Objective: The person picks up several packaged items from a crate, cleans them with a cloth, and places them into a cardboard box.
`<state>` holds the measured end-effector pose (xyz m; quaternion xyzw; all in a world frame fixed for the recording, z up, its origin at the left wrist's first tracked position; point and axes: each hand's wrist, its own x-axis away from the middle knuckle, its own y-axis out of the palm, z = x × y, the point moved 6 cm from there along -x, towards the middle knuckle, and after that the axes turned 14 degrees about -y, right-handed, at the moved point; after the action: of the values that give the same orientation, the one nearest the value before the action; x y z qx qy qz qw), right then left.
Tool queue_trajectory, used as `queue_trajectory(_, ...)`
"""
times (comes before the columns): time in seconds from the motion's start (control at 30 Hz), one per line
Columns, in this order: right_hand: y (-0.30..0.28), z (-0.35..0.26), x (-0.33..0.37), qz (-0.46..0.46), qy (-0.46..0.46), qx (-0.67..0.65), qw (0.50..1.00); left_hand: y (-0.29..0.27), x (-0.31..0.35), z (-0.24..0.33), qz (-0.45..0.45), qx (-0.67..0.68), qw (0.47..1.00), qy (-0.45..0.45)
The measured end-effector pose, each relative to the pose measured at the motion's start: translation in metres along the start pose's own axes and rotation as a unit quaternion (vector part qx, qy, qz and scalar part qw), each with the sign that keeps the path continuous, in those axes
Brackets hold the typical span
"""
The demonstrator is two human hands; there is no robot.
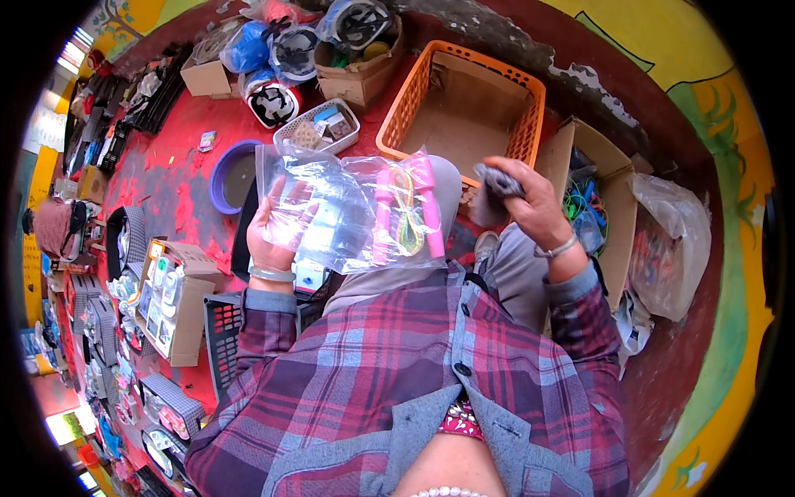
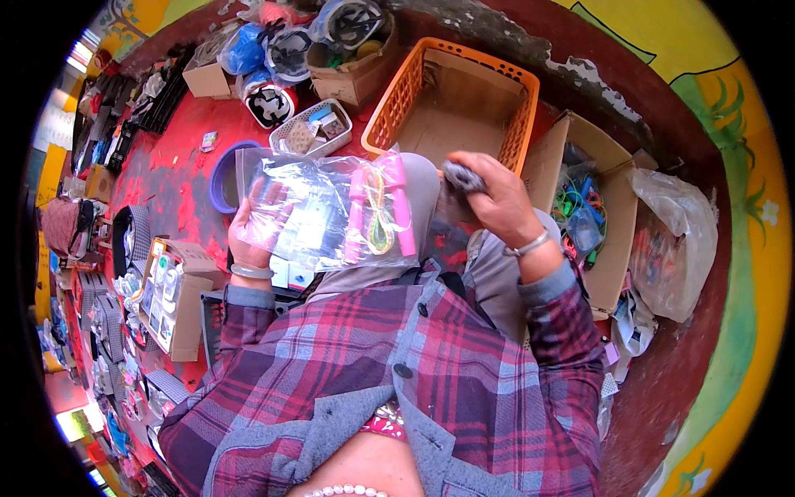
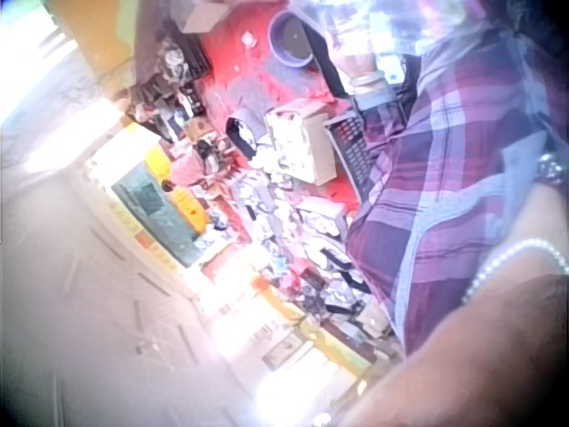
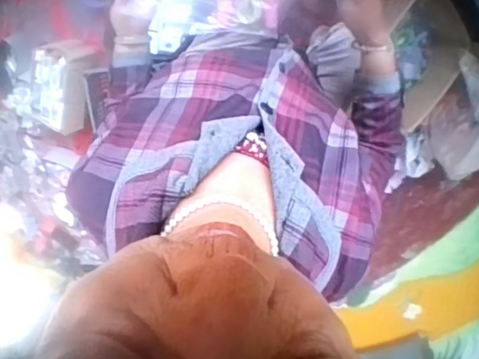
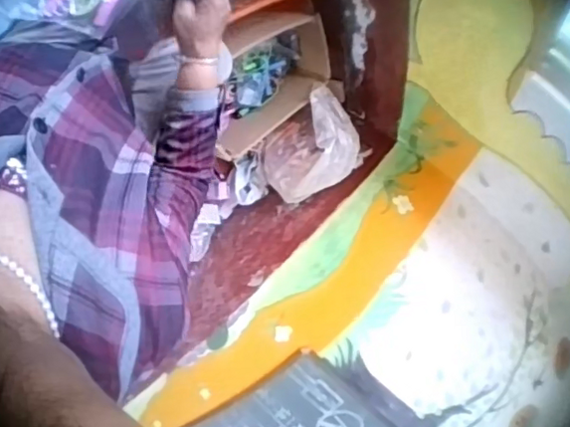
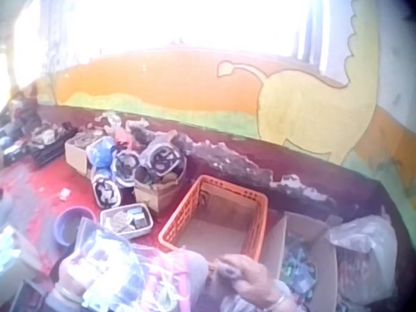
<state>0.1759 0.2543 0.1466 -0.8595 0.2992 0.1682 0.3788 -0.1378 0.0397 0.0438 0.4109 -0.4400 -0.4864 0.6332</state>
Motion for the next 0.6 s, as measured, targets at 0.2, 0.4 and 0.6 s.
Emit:
queue_trajectory(0.2, 0.111, -0.004, 0.023, -0.089, -0.116, 0.022, 0.989, 0.008, -0.005, -0.007, -0.001, 0.007, 1.000, -0.011)
queue_trajectory(0.4, 0.094, -0.007, 0.061, -0.239, -0.090, -0.093, 0.962, 0.031, -0.007, -0.013, -0.013, -0.010, 1.000, 0.003)
queue_trajectory(0.6, 0.050, 0.026, 0.067, -0.151, 0.150, -0.131, 0.968, 0.086, -0.015, -0.016, -0.073, -0.058, 0.995, -0.019)
